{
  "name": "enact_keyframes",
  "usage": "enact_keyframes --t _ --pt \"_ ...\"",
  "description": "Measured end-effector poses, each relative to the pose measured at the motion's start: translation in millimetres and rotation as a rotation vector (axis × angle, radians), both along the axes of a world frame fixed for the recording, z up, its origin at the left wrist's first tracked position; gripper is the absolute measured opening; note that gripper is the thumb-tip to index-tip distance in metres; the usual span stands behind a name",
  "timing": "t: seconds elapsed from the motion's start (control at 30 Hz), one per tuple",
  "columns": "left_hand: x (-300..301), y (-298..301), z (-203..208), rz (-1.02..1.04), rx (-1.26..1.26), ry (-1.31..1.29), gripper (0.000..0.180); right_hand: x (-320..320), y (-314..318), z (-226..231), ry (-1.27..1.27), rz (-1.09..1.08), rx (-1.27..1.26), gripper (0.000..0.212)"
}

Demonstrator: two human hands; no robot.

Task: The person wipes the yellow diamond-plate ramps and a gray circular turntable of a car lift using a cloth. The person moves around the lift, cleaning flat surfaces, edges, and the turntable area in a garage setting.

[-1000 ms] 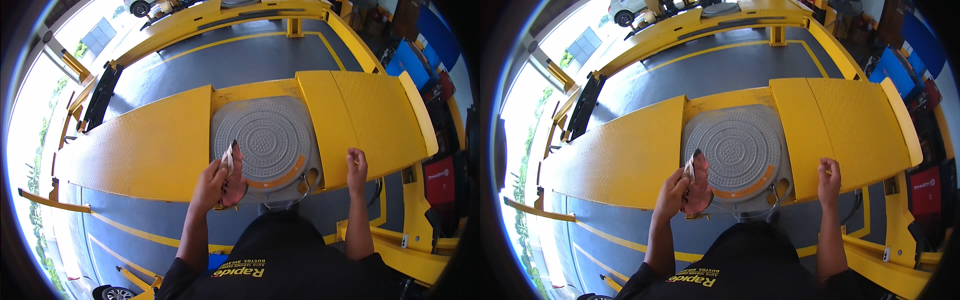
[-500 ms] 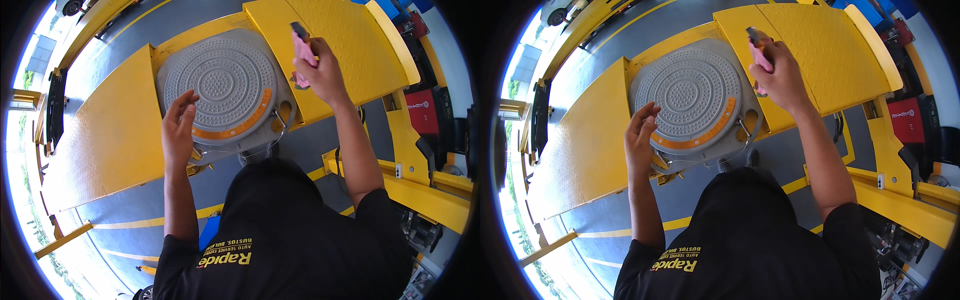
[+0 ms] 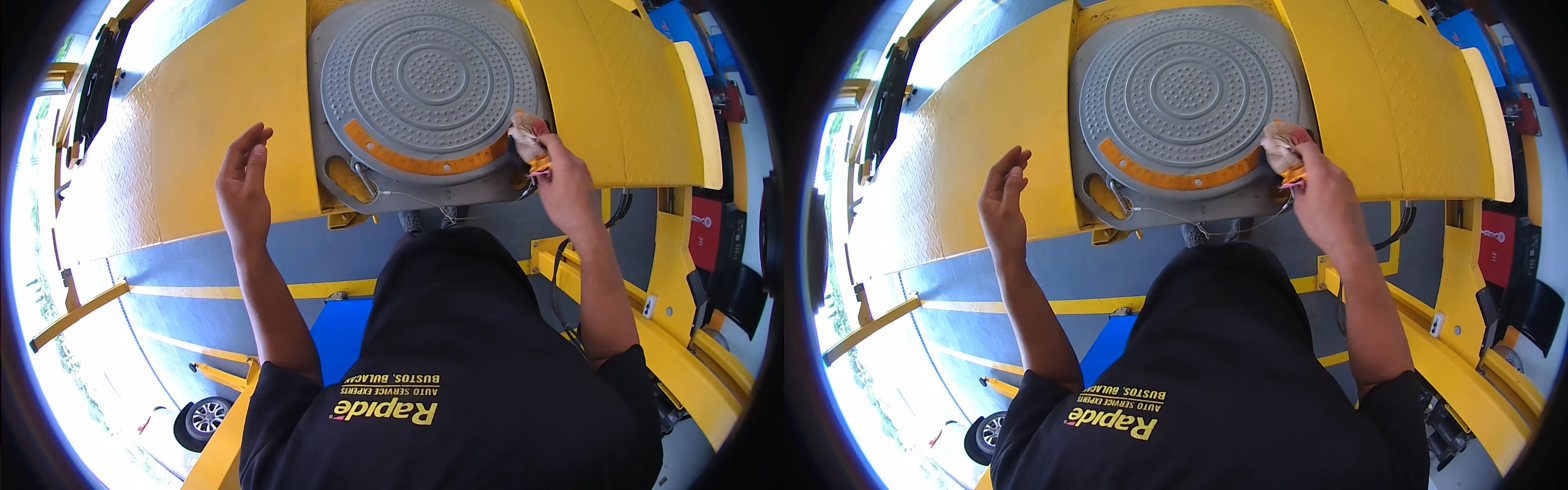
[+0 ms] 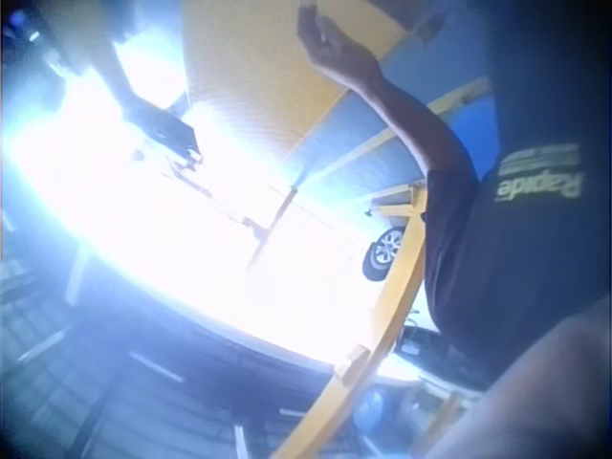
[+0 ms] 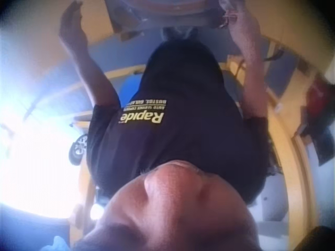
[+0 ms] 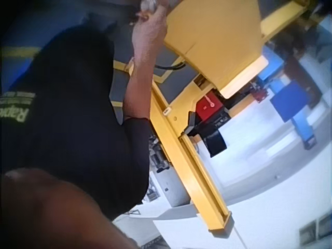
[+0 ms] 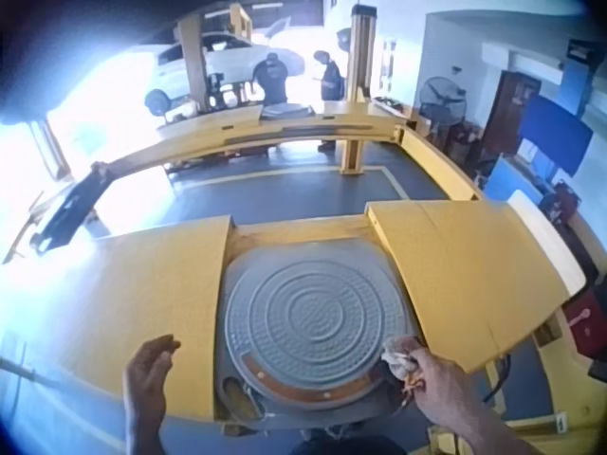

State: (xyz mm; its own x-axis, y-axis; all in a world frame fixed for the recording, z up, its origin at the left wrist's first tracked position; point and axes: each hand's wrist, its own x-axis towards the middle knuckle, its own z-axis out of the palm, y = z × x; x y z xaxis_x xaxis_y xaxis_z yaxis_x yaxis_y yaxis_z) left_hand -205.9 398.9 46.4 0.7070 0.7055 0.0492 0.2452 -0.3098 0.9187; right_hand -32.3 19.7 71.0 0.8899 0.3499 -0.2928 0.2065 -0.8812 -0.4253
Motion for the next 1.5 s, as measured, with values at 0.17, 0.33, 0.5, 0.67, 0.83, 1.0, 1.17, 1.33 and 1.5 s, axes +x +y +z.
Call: enact_keyframes --t 0.17,0.33,0.5,0.67,0.83,1.0,1.17,1.33,1.5 --pt "-20 2 -4 -0.024 0.053 0.082 0.029 -21 -7 30 -0.317 0.109 0.116 0.039" --pt "-15 -29 8 -0.312 0.09 0.099 0.026 -61 33 -37 -0.388 0.355 -0.026 0.038" --pt "-22 -52 2 -0.656 0.31 0.178 0.035 -74 54 -32 -0.18 0.372 0.101 0.036" --pt "-28 -61 -14 -0.66 0.526 0.269 0.036 -88 112 -48 -0.043 0.427 0.545 0.037" --pt "-39 -46 -6 -0.629 0.469 0.219 0.033 -96 146 -44 -0.231 0.536 0.396 0.035" --pt "-46 -30 -2 -0.471 0.242 0.09 0.034 -82 132 -27 0.161 0.718 0.255 0.033" --pt "-57 -16 -6 -0.302 0.23 -0.011 0.029 -1 57 29 0.479 0.511 0.184 0.028" --pt "-41 -19 -20 -0.23 0.329 -0.143 0.027 1 122 37 -0.163 0.348 0.57 0.037" --pt "-18 -25 -42 -0.172 0.397 -0.236 0.025 -26 191 -66 -0.385 0.876 0.176 0.047"
